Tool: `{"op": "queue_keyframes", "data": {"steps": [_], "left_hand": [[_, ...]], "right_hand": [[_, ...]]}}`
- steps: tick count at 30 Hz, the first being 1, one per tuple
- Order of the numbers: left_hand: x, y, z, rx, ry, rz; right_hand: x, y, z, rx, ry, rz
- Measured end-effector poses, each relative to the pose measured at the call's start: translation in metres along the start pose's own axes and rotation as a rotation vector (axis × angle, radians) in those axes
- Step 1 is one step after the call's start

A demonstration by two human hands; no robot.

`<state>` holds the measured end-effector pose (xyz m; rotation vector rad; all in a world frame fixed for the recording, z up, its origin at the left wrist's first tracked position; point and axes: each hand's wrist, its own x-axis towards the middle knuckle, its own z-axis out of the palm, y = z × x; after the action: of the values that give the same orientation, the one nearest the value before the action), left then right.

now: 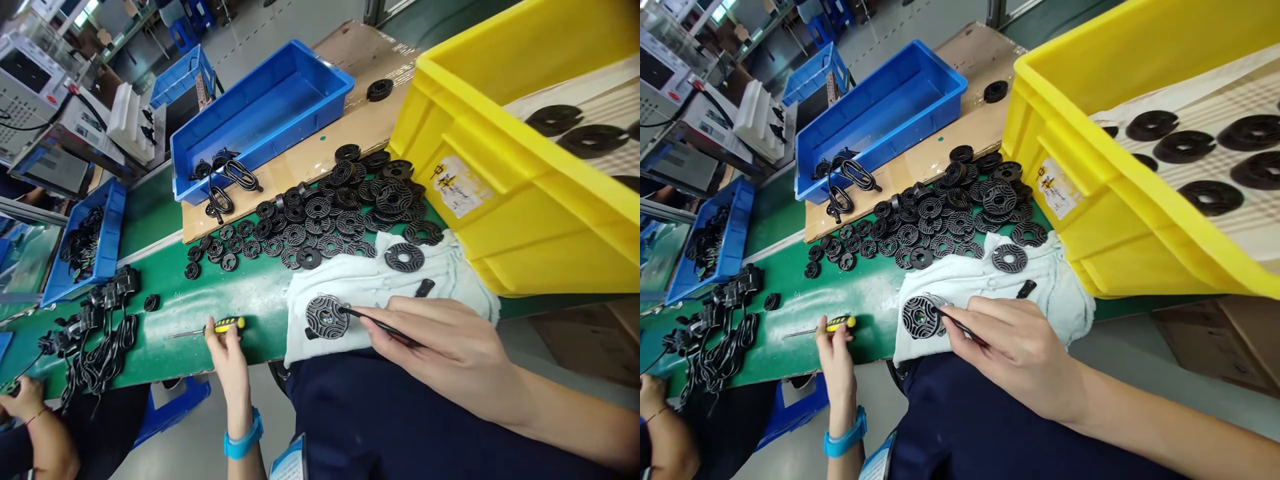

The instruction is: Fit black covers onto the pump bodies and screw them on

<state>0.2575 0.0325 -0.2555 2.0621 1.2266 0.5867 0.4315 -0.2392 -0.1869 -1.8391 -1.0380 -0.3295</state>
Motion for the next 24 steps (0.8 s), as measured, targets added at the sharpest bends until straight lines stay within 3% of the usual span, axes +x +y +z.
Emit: {"op": "queue_keyframes", "data": {"steps": [3,7,9,11,14,18,22,24], "left_hand": [[0.010,0.000,-0.011,0.121,-0.095,0.018],[0.043,-0.005,-0.046,0.479,-0.040,0.389],[0.064,-0.017,-0.059,0.584,-0.090,0.528],[0.081,-0.030,-0.062,0.624,-0.144,0.543],[0.087,-0.043,-0.053,0.622,-0.120,0.505],[0.048,-0.032,-0.038,0.554,-0.003,0.491],[-0.023,0.009,-0.046,0.266,0.144,0.471],[-0.054,0.031,-0.049,0.243,0.179,0.408]], "right_hand": [[-0.001,0.000,0.001,-0.022,-0.001,0.008],[-0.001,0.000,-0.001,-0.026,-0.012,-0.010],[-0.001,0.000,-0.003,-0.022,-0.018,-0.010],[-0.001,0.000,-0.004,-0.014,-0.018,-0.005],[-0.002,0.001,-0.004,0.002,-0.004,-0.011],[-0.002,0.004,-0.002,0.008,0.005,-0.015],[-0.001,0.003,-0.003,0.015,0.006,-0.016],[-0.001,0.002,-0.003,0.016,0.001,-0.011]]}}
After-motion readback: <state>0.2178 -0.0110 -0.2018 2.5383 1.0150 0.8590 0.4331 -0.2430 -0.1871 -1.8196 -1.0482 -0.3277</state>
